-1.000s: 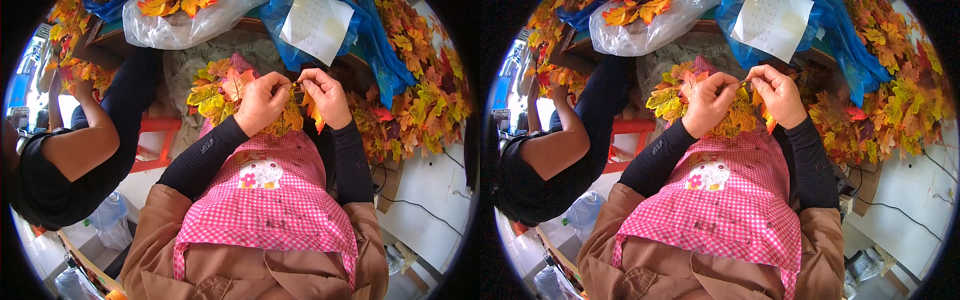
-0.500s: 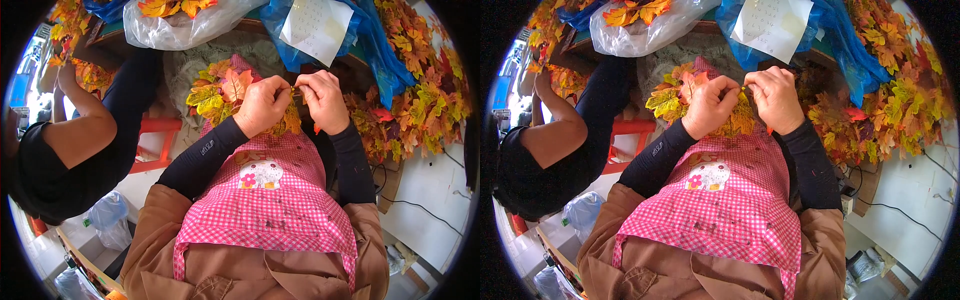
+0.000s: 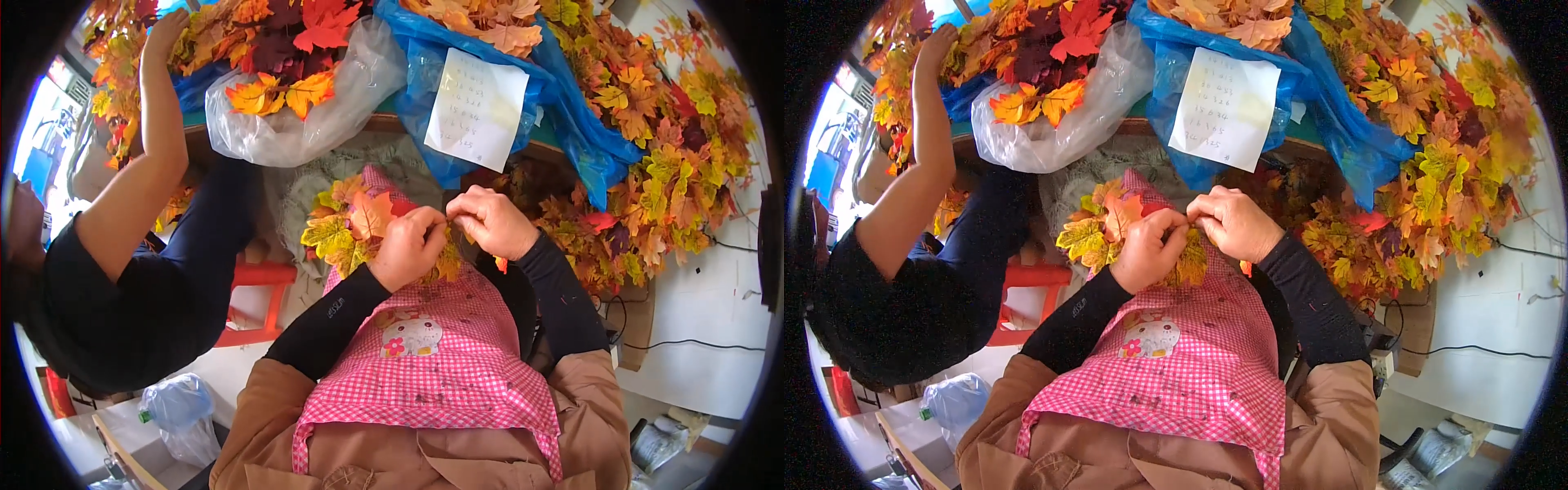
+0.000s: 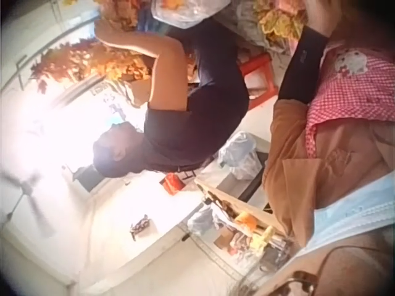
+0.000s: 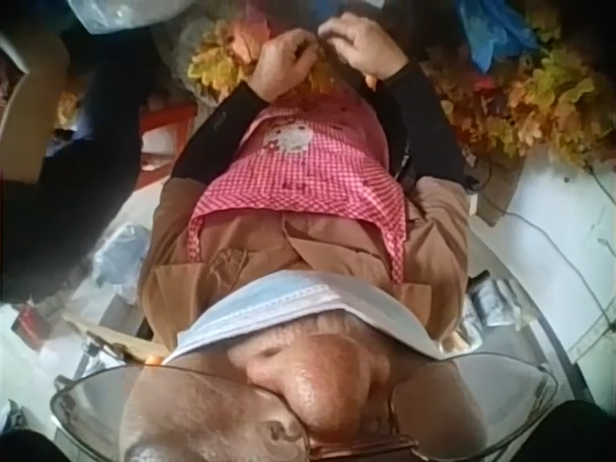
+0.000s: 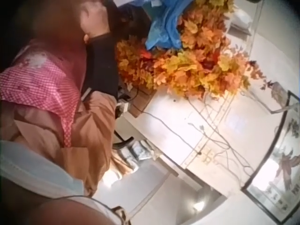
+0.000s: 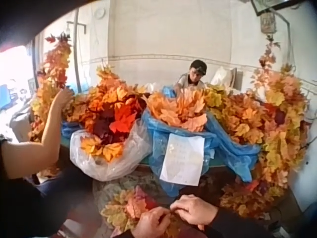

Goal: Assembling artificial autumn leaf garlands by attaching individual leaves to a central string.

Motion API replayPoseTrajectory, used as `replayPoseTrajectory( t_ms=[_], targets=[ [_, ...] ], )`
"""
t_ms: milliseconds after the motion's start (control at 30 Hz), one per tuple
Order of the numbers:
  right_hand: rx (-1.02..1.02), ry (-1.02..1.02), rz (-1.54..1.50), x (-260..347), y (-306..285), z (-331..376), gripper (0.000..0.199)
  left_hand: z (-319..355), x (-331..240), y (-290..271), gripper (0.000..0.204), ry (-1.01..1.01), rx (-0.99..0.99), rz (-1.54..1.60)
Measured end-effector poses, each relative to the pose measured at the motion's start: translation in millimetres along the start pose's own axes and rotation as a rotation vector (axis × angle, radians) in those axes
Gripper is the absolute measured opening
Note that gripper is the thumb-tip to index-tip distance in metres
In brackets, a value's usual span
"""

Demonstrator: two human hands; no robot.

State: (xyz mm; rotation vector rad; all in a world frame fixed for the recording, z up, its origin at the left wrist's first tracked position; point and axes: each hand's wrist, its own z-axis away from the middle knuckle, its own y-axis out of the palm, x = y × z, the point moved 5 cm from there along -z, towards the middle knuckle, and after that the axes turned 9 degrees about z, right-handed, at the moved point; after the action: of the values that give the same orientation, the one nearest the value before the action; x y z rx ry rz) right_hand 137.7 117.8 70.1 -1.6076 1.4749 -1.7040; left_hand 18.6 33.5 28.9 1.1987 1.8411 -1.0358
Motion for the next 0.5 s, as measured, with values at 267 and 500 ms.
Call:
replayPoseTrajectory(
  t_ms=[267, 500],
  targets=[
    [-0.009, 0.082, -0.086, -3.2, 6.1, -0.8, 0.016, -2.2, 18.7, -2.0, 0.022, -0.205, 0.078, 0.241],
    [-0.1, -0.007, 0.058, 4.2, 26.7, -0.2, 0.021, 3.0, 22.3, -3.3, 0.031, -0.153, -0.004, 0.187]
  ],
)
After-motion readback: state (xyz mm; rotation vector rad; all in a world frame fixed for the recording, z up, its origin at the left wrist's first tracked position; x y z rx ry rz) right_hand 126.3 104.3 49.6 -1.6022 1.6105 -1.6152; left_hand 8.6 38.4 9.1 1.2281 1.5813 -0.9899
